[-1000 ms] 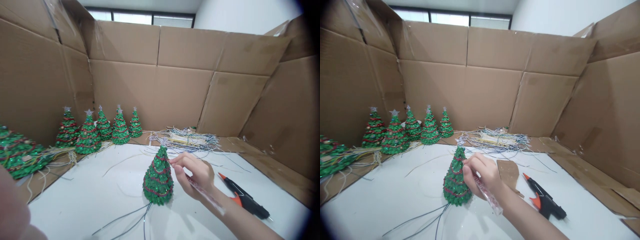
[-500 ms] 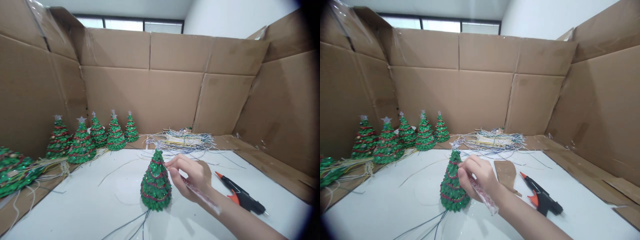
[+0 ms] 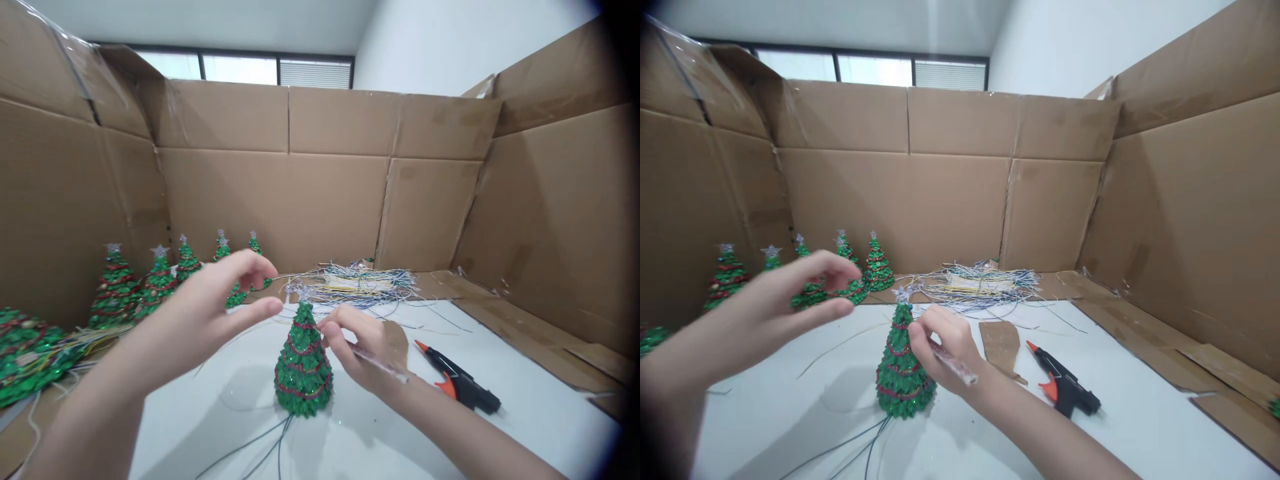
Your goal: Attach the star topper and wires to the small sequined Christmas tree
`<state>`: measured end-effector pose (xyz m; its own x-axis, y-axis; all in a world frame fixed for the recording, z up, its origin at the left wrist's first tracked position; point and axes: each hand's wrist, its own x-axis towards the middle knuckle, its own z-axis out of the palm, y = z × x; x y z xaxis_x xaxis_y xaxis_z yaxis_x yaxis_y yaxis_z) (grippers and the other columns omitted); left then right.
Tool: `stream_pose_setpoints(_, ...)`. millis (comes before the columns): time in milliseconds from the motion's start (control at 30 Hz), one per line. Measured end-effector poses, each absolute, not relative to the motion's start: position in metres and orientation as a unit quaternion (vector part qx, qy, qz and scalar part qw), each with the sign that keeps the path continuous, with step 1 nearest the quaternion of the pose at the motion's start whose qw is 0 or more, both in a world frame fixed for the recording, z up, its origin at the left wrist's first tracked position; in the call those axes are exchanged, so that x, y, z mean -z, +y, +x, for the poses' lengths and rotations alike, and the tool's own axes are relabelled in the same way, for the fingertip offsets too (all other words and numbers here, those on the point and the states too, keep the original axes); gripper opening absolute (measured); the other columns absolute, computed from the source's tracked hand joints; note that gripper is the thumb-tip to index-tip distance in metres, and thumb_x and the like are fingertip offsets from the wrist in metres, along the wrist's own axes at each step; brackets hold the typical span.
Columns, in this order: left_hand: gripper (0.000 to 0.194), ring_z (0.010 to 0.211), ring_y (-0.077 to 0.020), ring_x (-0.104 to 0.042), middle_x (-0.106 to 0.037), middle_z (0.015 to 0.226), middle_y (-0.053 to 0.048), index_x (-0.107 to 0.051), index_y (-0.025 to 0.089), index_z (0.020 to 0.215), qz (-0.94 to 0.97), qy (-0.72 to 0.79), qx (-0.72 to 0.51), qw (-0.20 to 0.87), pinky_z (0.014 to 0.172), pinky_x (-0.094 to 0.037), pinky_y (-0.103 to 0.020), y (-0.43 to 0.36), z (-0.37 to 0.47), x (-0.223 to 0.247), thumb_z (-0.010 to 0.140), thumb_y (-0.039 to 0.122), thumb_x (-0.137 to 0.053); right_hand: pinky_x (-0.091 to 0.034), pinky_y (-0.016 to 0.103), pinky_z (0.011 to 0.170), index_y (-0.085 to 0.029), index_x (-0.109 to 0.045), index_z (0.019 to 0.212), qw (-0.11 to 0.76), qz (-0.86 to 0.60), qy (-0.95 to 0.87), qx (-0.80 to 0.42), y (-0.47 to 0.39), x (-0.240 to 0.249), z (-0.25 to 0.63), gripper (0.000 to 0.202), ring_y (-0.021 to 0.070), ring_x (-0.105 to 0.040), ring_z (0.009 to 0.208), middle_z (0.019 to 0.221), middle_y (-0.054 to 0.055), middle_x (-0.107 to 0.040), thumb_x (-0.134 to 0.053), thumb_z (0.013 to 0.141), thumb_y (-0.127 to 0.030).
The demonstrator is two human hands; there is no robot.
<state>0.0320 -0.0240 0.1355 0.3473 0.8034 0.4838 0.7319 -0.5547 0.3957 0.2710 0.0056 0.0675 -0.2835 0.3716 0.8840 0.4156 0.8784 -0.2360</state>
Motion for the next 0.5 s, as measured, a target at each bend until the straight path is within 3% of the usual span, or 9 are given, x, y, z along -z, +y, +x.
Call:
stream_pose_setpoints(167, 0.043, 0.111, -0.0201, -0.05, -0.051, 0.124, -0.003, -0.042, 0.03, 0.123, 0.855, 0.427, -0.249, 0.156, 0.089, -0.045, -0.032, 0.013, 0.06, -0.14, 0.083, 0.042, -0.052, -0.039, 0.02, 0.053, -0.018, -0.056, 0.061, 0.539, -0.288, -0.791, -0.001, 0.003, -0.069, 0.271, 0.029, 0.0083, -0.05, 0.053, 0.058, -0.001, -0.056, -0.043, 0.087, -0.019)
stream_pose_setpoints(333, 0.031, 0.107, -0.0185, -0.053, -0.058, 0.115, -0.003, -0.048, 0.027, 0.119, 0.853, 0.384, -0.266, 0.231, 0.091, -0.045, -0.035, 0.018, 0.063, -0.13, 0.089, 0.033, -0.043, -0.04, 0.021, 0.054, -0.019, -0.055, 0.065, 0.546, -0.27, -0.793, -0.011, 0.005, -0.064, 0.268, 0.027, 0.0091, -0.052, 0.057, 0.06, 0.0, -0.057, -0.041, 0.088, -0.018)
stream_pose_setpoints(500, 0.036, 0.103, -0.0181, -0.055, -0.059, 0.112, -0.004, -0.047, 0.027, 0.122, 0.855, 0.37, -0.27, 0.244, 0.088, -0.047, -0.034, 0.023, 0.071, -0.125, 0.086, 0.027, -0.046, -0.037, 0.02, 0.05, -0.019, -0.049, 0.063, 0.533, -0.248, -0.808, 0.036, 0.007, -0.063, 0.268, 0.024, 0.0083, -0.046, 0.052, 0.057, -0.001, -0.051, -0.042, 0.086, -0.016)
